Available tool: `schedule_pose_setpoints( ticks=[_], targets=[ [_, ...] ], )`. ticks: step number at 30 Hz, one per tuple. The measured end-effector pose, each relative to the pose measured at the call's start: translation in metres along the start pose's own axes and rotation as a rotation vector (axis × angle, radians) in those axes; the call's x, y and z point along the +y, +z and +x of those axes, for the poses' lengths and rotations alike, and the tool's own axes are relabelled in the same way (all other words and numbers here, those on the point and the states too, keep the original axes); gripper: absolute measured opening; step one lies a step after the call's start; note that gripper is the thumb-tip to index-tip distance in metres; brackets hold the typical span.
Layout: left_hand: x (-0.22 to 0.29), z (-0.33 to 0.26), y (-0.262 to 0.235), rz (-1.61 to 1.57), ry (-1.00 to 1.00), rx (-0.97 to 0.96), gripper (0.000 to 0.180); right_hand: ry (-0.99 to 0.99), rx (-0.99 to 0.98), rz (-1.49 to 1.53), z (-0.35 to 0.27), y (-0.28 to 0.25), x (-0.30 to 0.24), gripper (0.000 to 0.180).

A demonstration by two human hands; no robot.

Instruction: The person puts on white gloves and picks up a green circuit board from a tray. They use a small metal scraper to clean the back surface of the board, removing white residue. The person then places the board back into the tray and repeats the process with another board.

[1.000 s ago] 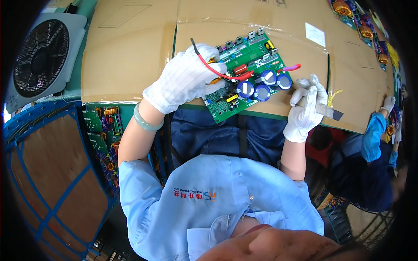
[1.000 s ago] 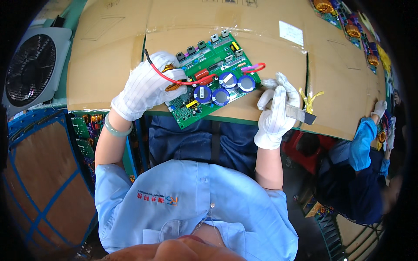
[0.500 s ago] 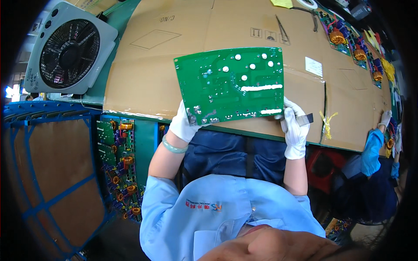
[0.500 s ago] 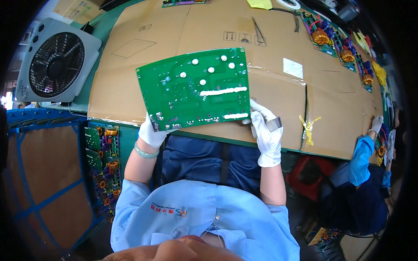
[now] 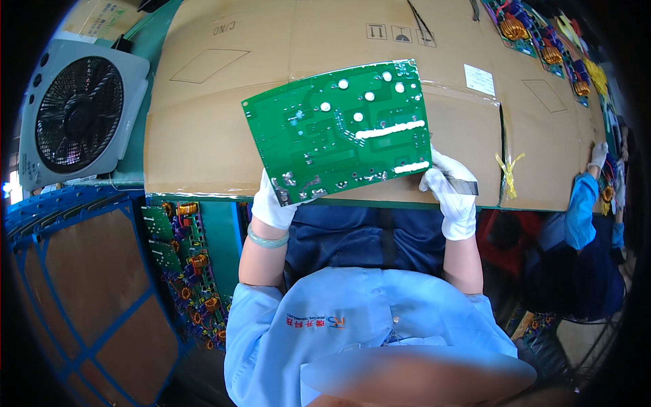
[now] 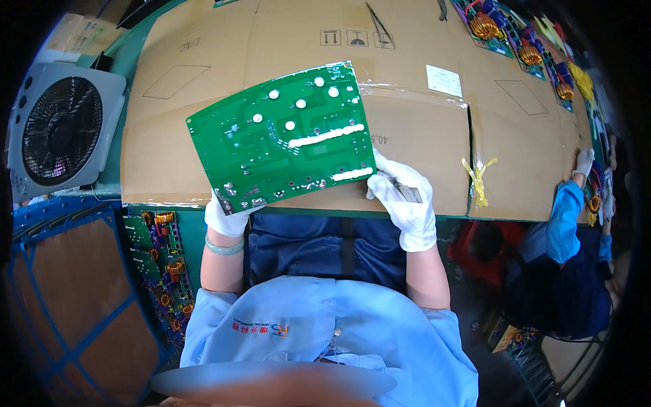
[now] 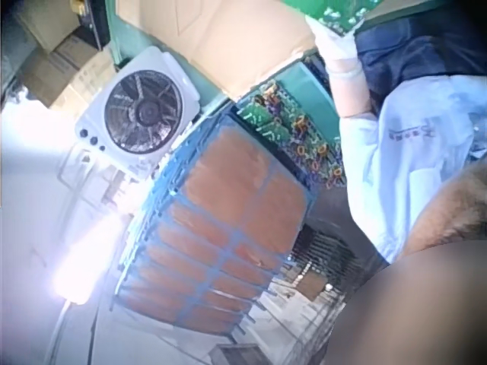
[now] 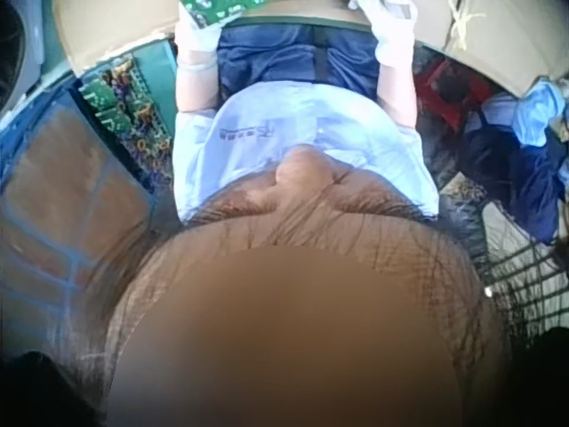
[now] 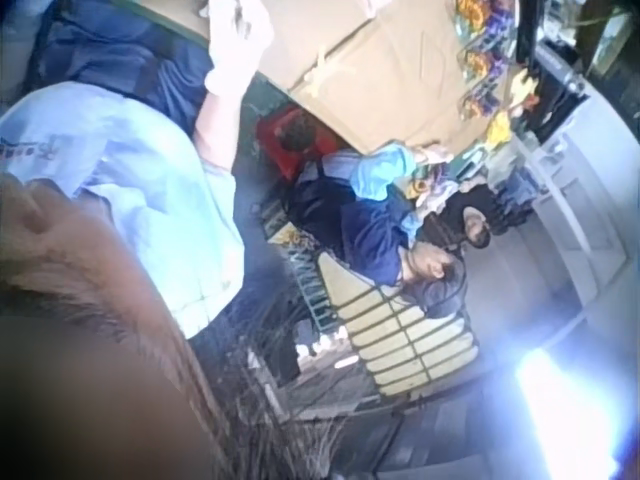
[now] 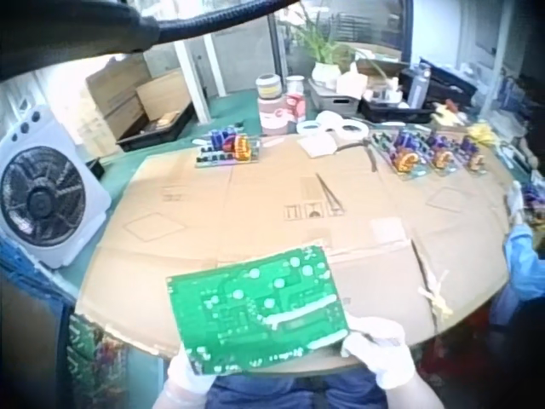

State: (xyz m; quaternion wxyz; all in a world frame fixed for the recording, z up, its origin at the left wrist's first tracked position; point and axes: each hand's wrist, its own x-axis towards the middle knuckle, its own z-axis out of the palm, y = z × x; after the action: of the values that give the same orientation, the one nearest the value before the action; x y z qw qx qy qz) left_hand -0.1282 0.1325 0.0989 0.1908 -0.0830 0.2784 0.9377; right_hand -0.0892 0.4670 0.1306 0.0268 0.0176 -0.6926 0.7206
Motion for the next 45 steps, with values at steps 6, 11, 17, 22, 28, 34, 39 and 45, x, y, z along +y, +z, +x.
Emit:
schedule_pose_setpoints(
  ticks=[6,11,17,22,28,34,39,45],
  targets=[
    [-0.002,0.001,0.018,0.347,0.073,0.065,0.044,0.047,0.098,-0.015,0.000,0.005,0.000,0.039],
    [-0.005,0.008,0.028,0.358,0.079,-0.015,0.044,-0.104,0.302,0.184,-0.010,0.024,-0.006,0.057],
    [-0.006,0.006,0.030,0.397,0.074,-0.048,0.045,-0.174,0.020,-0.524,-0.030,0.063,-0.039,0.040],
    [-0.006,0.007,0.034,0.299,0.047,-0.116,0.046,-0.221,0.044,-0.557,-0.034,0.073,-0.025,0.039],
    [-0.008,0.011,0.035,0.103,0.043,-0.177,0.049,-0.210,0.058,-0.527,-0.034,0.073,-0.023,0.037],
    [-0.005,0.003,0.049,0.673,0.130,0.010,0.047,-0.225,0.046,-0.550,-0.033,0.073,-0.022,0.036],
    [-0.005,0.008,0.048,0.626,0.122,0.006,0.045,-0.209,0.061,-0.500,-0.033,0.073,-0.020,0.034],
    [-0.006,0.013,0.048,0.555,0.120,-0.055,0.045,-0.152,0.072,-0.484,-0.036,0.070,-0.016,0.030]
  ],
)
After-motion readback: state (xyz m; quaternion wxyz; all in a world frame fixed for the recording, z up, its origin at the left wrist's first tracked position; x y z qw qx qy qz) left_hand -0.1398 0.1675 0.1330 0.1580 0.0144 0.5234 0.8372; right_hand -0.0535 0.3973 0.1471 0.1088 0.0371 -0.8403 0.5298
